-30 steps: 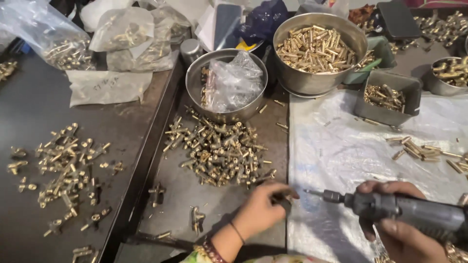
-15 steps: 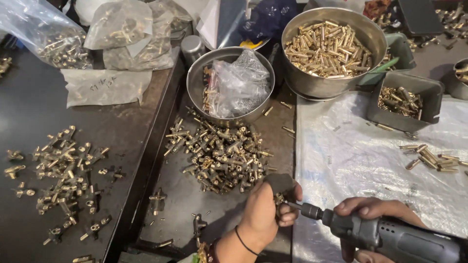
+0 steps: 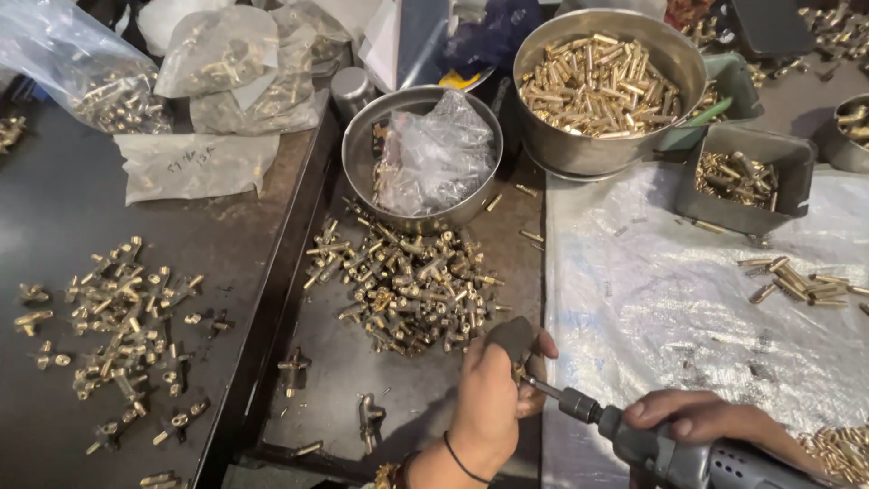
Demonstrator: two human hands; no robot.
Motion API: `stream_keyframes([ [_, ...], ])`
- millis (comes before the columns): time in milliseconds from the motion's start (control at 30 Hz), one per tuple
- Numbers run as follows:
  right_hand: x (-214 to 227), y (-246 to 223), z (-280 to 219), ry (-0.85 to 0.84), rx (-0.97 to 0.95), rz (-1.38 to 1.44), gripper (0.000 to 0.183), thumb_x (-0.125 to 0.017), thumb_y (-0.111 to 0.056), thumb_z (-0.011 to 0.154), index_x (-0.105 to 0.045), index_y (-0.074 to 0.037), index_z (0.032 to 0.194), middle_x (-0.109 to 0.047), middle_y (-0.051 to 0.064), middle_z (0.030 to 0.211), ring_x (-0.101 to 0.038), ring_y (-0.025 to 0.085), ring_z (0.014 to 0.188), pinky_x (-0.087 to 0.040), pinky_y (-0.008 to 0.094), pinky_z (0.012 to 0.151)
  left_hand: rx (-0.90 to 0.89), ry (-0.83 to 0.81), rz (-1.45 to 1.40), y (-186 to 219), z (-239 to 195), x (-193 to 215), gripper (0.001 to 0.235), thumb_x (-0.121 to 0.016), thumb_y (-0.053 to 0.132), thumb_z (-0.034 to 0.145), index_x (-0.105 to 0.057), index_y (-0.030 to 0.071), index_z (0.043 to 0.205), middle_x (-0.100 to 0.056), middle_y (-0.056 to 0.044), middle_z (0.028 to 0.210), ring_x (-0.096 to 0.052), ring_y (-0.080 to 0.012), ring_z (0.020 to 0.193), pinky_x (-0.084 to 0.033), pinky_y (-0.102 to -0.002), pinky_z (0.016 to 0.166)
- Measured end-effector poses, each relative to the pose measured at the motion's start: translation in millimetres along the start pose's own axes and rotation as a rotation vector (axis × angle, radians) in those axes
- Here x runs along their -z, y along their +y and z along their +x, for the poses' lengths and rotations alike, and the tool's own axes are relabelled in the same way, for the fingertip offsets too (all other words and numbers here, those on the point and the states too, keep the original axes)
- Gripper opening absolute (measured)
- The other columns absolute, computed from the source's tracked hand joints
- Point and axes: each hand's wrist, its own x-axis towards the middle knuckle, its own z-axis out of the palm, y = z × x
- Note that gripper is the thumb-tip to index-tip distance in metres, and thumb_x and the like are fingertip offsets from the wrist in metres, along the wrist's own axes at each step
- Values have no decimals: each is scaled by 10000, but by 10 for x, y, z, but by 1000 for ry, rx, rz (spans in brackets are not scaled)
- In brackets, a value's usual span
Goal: Polishing small brass T-junction pipe fittings using a handheld rotary power tool at a workbench.
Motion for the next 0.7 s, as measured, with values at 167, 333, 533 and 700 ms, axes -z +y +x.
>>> stream_keyframes([
  [167, -85, -75, 243, -59, 104, -82, 334, -659, -112, 1020, -565, 30, 1307, -606, 368, 1321, -632, 520, 1245, -663, 593, 902, -127, 29, 139, 1, -12, 32, 350, -486, 248, 1002, -648, 0, 815, -477, 21, 557, -346, -66, 414, -245, -255, 392],
  [333, 539, 357, -37, -246, -34, -65, 291, -678, -25, 1023, -584, 67, 1283, -585, 399, 1344, -538, 542, 1340, -552, 637, 1033, -253, -64, 136, 5, -26, 61, 314, -465, 200, 1032, -639, 10, 852, -473, 34, 569, -354, -46, 464, -252, -234, 437],
  [533, 552, 315, -316, -256, -149, -39, 236, -623, 42, 1042, -648, 81, 1274, -579, 420, 1371, -541, 546, 1360, -507, 632, 1107, -178, -92, 172, -7, -60, 81, 342, -453, 250, 1035, -658, 43, 855, -500, 40, 583, -402, -44, 495, -294, -238, 463],
  [700, -595, 27, -75, 148, 89, -269, 382, -748, 38, 892, -646, 12, 1259, -660, 329, 1296, -691, 443, 1172, -647, 516, 907, -211, -60, 371, 16, 129, 389, 372, -489, 246, 1045, -713, 12, 864, -504, 47, 622, -397, -49, 513, -283, -230, 462],
])
